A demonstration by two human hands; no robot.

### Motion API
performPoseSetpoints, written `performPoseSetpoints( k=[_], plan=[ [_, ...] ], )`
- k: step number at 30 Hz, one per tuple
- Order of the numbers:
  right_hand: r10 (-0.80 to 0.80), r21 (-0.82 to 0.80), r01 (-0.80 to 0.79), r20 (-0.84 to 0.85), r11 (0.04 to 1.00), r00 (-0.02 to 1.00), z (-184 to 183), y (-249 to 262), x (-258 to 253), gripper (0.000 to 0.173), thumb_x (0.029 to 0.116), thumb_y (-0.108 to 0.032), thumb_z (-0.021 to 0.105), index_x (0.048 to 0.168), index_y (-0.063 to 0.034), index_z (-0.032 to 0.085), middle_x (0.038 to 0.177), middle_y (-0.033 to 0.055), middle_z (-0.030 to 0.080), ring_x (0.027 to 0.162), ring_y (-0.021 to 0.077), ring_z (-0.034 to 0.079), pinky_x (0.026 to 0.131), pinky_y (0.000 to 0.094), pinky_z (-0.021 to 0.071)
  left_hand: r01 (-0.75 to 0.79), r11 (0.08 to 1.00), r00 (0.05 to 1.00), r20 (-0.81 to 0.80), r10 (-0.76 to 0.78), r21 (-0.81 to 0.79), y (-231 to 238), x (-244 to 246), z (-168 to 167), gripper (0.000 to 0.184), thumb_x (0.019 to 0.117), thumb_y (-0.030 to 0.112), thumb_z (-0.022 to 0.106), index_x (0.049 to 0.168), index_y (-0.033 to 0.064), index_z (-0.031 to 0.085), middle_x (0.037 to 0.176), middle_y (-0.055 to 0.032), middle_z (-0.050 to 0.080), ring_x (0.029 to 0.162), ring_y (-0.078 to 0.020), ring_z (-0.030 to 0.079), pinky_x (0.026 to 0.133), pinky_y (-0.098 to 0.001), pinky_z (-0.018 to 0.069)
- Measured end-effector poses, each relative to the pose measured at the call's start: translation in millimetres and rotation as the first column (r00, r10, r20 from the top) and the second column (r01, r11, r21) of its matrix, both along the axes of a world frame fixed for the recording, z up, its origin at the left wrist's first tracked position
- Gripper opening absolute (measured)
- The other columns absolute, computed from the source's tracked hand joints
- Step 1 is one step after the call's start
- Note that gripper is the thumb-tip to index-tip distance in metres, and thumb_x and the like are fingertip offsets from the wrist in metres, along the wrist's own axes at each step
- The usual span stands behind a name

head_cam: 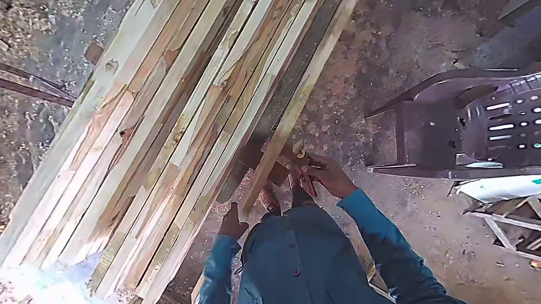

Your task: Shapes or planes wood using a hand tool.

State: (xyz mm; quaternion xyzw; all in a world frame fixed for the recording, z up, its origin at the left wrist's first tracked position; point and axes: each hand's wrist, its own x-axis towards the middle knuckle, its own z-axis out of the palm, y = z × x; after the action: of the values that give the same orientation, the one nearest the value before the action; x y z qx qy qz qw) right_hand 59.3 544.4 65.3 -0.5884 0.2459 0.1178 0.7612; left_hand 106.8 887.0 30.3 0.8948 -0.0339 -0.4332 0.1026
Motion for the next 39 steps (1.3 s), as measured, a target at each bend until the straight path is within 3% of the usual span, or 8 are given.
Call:
performPoseSetpoints(
  k=[4, 8, 15, 19, 25, 30, 35, 39],
  plan=[
    [0.07, -0.244, -0.066, 0.006, 0.967, 0.998, 6.8, -16.4, 16.1, 0.062, 0.098, -0.011, 0.07, 0.155, -0.0114, 0.047, 0.125, 0.0138, 0.07, 0.09, 0.0236, 0.074, 0.081, 0.0401, 0.0641, -0.08, 0.968, 0.99, -0.129, 0.05, -0.239, 23.5, 16.6, 1.7, 0.059, 0.0788, 0.021, 0.089, 0.129, 0.002, 0.064, 0.119, -0.0207, 0.07, 0.11, -0.0326, 0.069, 0.101, -0.0533, 0.0536],
    [0.165, -0.494, -0.154, -0.021, 0.856, 0.986, 15.9, -17.4, 48.5, 0.059, 0.0966, -0.009, 0.072, 0.151, -0.0069, 0.05, 0.128, 0.0193, 0.068, 0.094, 0.0274, 0.073, 0.084, 0.0442, 0.0603, -0.415, 0.758, 0.895, -0.375, 0.241, -0.504, 50.0, 21.6, -24.9, 0.039, 0.0943, 0.014, 0.073, 0.13, 0.0, 0.063, 0.121, -0.0144, 0.07, 0.108, -0.0168, 0.069, 0.099, -0.036, 0.0567],
    [0.333, -0.765, -0.384, -0.234, 0.516, 0.913, 3.1, 25.3, 83.8, 0.072, 0.0976, -0.005, 0.067, 0.161, -0.014, 0.035, 0.149, 0.0315, 0.045, 0.122, 0.0476, 0.06, 0.099, 0.059, 0.0527, -0.212, 0.883, 0.967, -0.22, 0.127, -0.418, 34.5, 21.4, -41.4, 0.089, 0.0647, 0.028, 0.096, 0.14, 0.0031, 0.054, 0.126, -0.0146, 0.068, 0.115, -0.0202, 0.068, 0.105, -0.0408, 0.0538],
    [0.348, -0.758, -0.559, -0.451, 0.336, 0.822, -18.7, 57.3, 49.5, 0.075, 0.0955, -0.003, 0.062, 0.163, -0.0165, 0.031, 0.147, 0.0331, 0.041, 0.123, 0.0473, 0.057, 0.095, 0.0555, 0.0553, -0.139, 0.972, 0.99, -0.031, 0.136, -0.189, 14.9, 9.3, -28.1, 0.07, 0.0759, 0.017, 0.084, 0.139, 0.0038, 0.057, 0.127, -0.0215, 0.068, 0.12, -0.0357, 0.065, 0.104, -0.0577, 0.0508],
    [0.134, -0.808, -0.334, -0.309, 0.485, 0.941, 4.6, 4.8, 108.0, 0.043, 0.1036, -0.02, 0.055, 0.142, -0.0013, 0.056, 0.13, 0.0311, 0.06, 0.116, 0.0445, 0.064, 0.097, 0.0566, 0.0535, -0.183, 0.981, 0.975, 0.138, 0.174, 0.057, -15.6, -20.2, -10.2, 0.067, 0.0855, 0.02, 0.078, 0.145, 0.0087, 0.051, 0.138, -0.0189, 0.062, 0.127, -0.038, 0.061, 0.101, -0.0632, 0.0493],
    [0.206, -0.763, -0.456, -0.408, 0.459, 0.89, 14.3, 46.3, 105.7, 0.031, 0.1014, -0.025, 0.056, 0.114, 0.0013, 0.066, 0.12, 0.0277, 0.062, 0.113, 0.0417, 0.064, 0.089, 0.0559, 0.0552, -0.207, 0.975, 0.969, 0.154, 0.193, 0.078, -18.2, -20.0, -10.2, 0.07, 0.0852, 0.02, 0.078, 0.148, 0.0091, 0.049, 0.141, -0.0185, 0.06, 0.129, -0.0379, 0.06, 0.104, -0.0621, 0.0478],
    [0.416, -0.637, -0.667, -0.525, 0.387, 0.742, 19.6, 105.6, 46.1, 0.051, 0.1018, -0.021, 0.056, 0.146, 0.0027, 0.048, 0.143, 0.033, 0.046, 0.119, 0.0431, 0.061, 0.095, 0.0504, 0.0556, -0.179, 0.977, 0.979, 0.12, 0.165, 0.112, -18.3, -13.3, -2.5, 0.069, 0.0841, 0.025, 0.08, 0.145, 0.0104, 0.051, 0.138, -0.0194, 0.062, 0.125, -0.0401, 0.062, 0.098, -0.0645, 0.0509],
    [0.422, -0.707, -0.449, -0.231, 0.546, 0.877, 18.3, 62.5, 34.9, 0.036, 0.1037, -0.023, 0.053, 0.133, -0.0049, 0.064, 0.105, 0.0191, 0.069, 0.096, 0.0337, 0.069, 0.087, 0.0522, 0.0562, -0.158, 0.969, 0.951, 0.294, 0.098, 0.19, -26.2, -17.6, 1.3, 0.066, 0.088, 0.031, 0.078, 0.144, 0.0071, 0.054, 0.14, -0.0204, 0.06, 0.128, -0.0436, 0.058, 0.098, -0.0673, 0.0473]
  ],
)
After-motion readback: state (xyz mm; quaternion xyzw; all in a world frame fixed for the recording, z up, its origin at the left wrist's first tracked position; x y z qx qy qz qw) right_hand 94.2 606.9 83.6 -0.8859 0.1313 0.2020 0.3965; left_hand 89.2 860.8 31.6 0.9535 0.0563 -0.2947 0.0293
